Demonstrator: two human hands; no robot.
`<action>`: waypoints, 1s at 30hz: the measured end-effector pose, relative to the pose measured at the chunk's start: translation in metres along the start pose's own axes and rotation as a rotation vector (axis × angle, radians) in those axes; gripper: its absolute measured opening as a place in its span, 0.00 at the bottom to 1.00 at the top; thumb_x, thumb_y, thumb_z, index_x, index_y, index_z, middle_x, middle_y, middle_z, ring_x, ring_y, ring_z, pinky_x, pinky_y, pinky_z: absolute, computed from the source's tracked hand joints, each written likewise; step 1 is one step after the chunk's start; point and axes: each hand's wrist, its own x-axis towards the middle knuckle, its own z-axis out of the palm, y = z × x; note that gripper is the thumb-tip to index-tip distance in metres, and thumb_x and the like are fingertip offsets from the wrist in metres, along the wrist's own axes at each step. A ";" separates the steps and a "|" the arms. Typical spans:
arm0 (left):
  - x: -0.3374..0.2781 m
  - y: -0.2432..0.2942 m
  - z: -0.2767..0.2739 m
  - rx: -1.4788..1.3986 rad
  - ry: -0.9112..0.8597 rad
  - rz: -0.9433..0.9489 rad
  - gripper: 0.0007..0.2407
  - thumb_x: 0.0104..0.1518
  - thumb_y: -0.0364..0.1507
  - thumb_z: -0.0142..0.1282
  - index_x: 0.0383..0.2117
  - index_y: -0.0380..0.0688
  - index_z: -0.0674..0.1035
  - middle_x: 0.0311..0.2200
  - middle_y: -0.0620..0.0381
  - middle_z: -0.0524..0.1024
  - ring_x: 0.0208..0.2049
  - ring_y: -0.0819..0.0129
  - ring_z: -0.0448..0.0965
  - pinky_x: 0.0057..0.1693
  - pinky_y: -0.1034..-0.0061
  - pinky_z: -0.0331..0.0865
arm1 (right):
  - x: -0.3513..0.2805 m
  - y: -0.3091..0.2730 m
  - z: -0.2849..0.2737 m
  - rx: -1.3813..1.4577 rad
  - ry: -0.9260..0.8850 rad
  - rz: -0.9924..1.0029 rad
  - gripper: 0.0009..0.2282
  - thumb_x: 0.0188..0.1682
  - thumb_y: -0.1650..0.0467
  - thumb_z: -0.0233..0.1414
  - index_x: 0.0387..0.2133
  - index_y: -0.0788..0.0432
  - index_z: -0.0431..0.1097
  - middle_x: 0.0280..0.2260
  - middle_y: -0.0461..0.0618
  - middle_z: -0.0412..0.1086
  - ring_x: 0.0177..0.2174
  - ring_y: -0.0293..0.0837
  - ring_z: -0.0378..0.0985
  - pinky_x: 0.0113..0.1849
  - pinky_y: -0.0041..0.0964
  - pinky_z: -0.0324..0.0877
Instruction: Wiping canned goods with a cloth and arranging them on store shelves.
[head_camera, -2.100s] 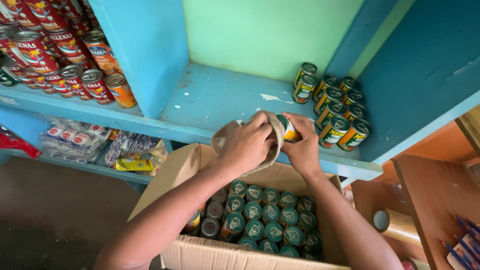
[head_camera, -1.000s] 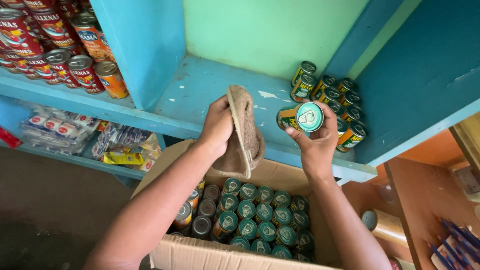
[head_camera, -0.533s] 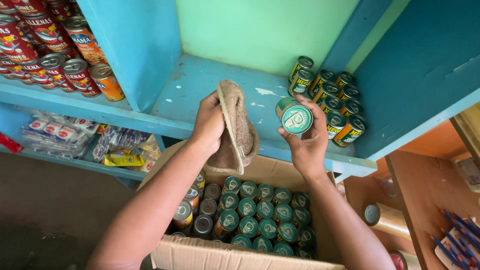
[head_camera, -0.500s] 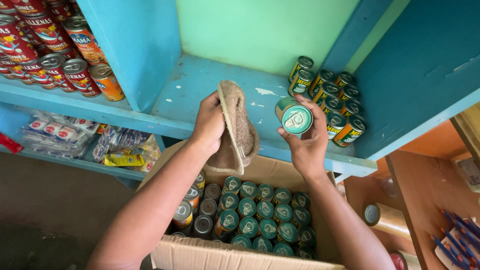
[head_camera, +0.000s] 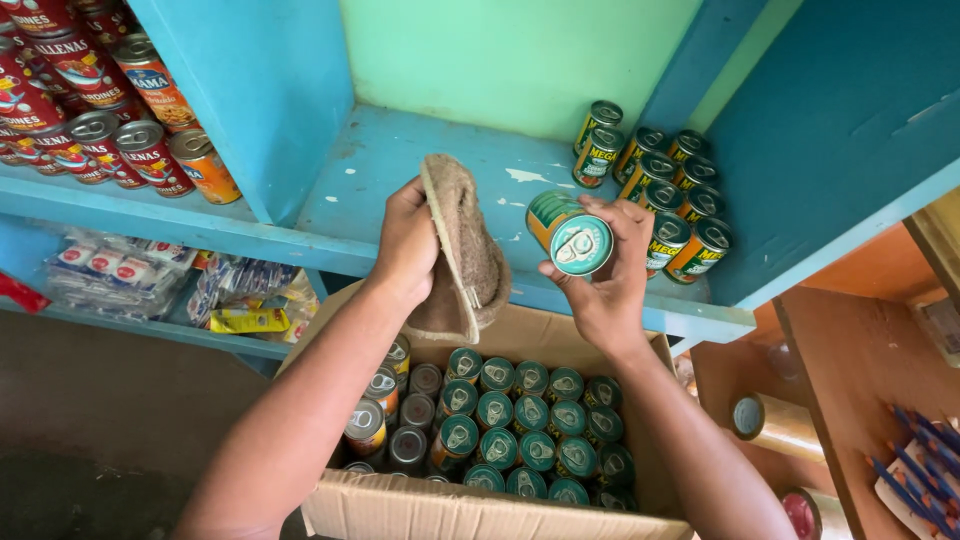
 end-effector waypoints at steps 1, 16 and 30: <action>0.000 0.000 0.000 0.000 0.000 0.001 0.04 0.57 0.28 0.57 0.26 0.49 0.82 0.21 0.59 0.78 0.24 0.76 0.76 0.36 0.79 0.75 | 0.000 -0.002 0.000 0.000 0.000 -0.001 0.30 0.38 0.74 0.69 0.52 0.68 0.61 0.48 0.57 0.53 0.58 0.61 0.66 0.62 0.57 0.61; -0.009 -0.017 0.016 0.285 -0.064 0.461 0.09 0.61 0.30 0.61 0.46 0.48 0.78 0.41 0.48 0.82 0.47 0.57 0.83 0.56 0.56 0.75 | -0.004 0.003 -0.001 -0.060 -0.038 0.049 0.30 0.41 0.73 0.69 0.56 0.65 0.64 0.46 0.53 0.51 0.55 0.53 0.63 0.59 0.50 0.60; -0.040 -0.008 0.019 0.885 -0.357 0.971 0.03 0.53 0.26 0.62 0.30 0.46 0.78 0.33 0.55 0.74 0.29 0.44 0.81 0.33 0.53 0.77 | 0.004 -0.012 -0.001 -0.322 -0.118 0.069 0.25 0.40 0.85 0.62 0.53 0.62 0.73 0.46 0.59 0.59 0.53 0.68 0.69 0.53 0.64 0.68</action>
